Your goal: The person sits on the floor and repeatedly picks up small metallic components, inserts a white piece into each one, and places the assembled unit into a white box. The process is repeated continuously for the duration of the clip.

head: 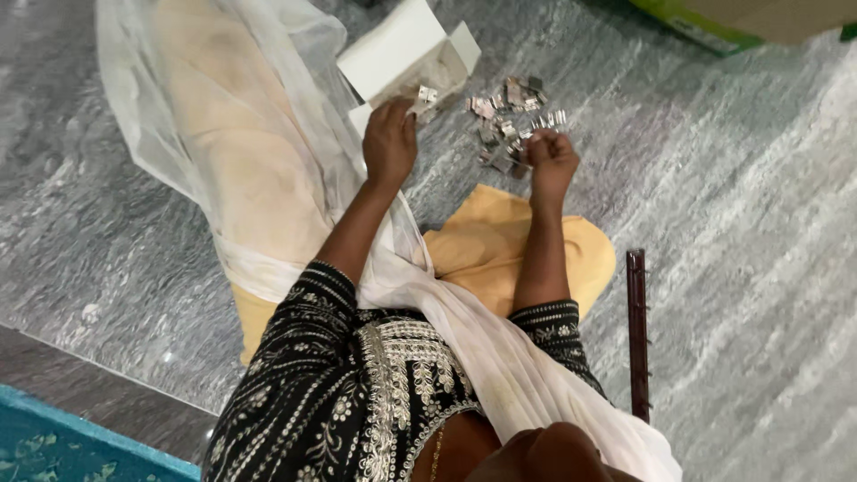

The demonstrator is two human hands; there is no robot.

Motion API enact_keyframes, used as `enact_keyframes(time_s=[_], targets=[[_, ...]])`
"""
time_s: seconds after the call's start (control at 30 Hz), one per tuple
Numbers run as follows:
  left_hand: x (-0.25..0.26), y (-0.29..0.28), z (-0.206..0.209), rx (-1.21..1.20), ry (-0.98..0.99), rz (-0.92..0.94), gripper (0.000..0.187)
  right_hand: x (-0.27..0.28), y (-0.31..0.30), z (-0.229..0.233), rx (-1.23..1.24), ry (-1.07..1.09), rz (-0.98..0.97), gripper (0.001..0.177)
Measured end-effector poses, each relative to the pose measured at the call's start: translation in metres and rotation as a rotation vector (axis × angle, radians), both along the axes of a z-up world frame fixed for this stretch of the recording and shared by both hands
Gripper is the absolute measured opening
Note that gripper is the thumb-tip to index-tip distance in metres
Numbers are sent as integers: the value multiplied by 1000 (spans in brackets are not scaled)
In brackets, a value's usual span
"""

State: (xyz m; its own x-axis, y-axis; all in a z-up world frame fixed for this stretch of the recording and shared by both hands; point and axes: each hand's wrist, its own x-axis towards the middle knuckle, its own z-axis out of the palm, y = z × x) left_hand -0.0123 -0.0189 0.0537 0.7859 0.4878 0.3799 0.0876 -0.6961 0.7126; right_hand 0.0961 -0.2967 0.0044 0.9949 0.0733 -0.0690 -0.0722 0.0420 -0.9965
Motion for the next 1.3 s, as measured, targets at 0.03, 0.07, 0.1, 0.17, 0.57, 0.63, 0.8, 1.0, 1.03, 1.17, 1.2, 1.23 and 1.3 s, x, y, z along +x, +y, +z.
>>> enact_keyframes(time_s=[0.03,0.07,0.1,0.17,0.57,0.63,0.8,1.0,1.03,1.17,1.2,1.23,1.3], targets=[[-3,-1,-3,-7,-20,-3,22,4,-8,1,65,-31,-28,10],[-5,-4,-5,-15,-39,-14,21,8,-15,1,21,10,-78,11],[-6,-7,-6,-47,-26,-38,20,13,-22,1,-23,52,-128,12],[-9,-12,-6,-109,-1,-83,17,21,-31,2,-98,103,-173,14],[-13,-43,-8,-173,102,-353,14,-12,20,-25,-1224,61,194,25],[-13,-44,-10,-160,97,-352,14,-12,22,-39,-1269,117,160,32],[-17,-47,-11,-182,118,-377,13,0,10,-79,-1165,6,88,24],[-21,-48,-5,-213,130,-386,15,4,-6,-52,-386,293,146,23],[-20,-49,-4,-224,122,-385,17,2,-5,-39,-285,304,177,23],[-16,-57,3,-276,118,-383,25,-15,10,6,-22,250,295,21],[-14,-59,5,-293,126,-377,27,-18,15,14,8,209,320,21],[-12,-61,7,-310,134,-371,30,-19,19,22,21,204,349,21],[-14,-65,8,-320,136,-356,30,-26,25,31,48,205,407,21]])
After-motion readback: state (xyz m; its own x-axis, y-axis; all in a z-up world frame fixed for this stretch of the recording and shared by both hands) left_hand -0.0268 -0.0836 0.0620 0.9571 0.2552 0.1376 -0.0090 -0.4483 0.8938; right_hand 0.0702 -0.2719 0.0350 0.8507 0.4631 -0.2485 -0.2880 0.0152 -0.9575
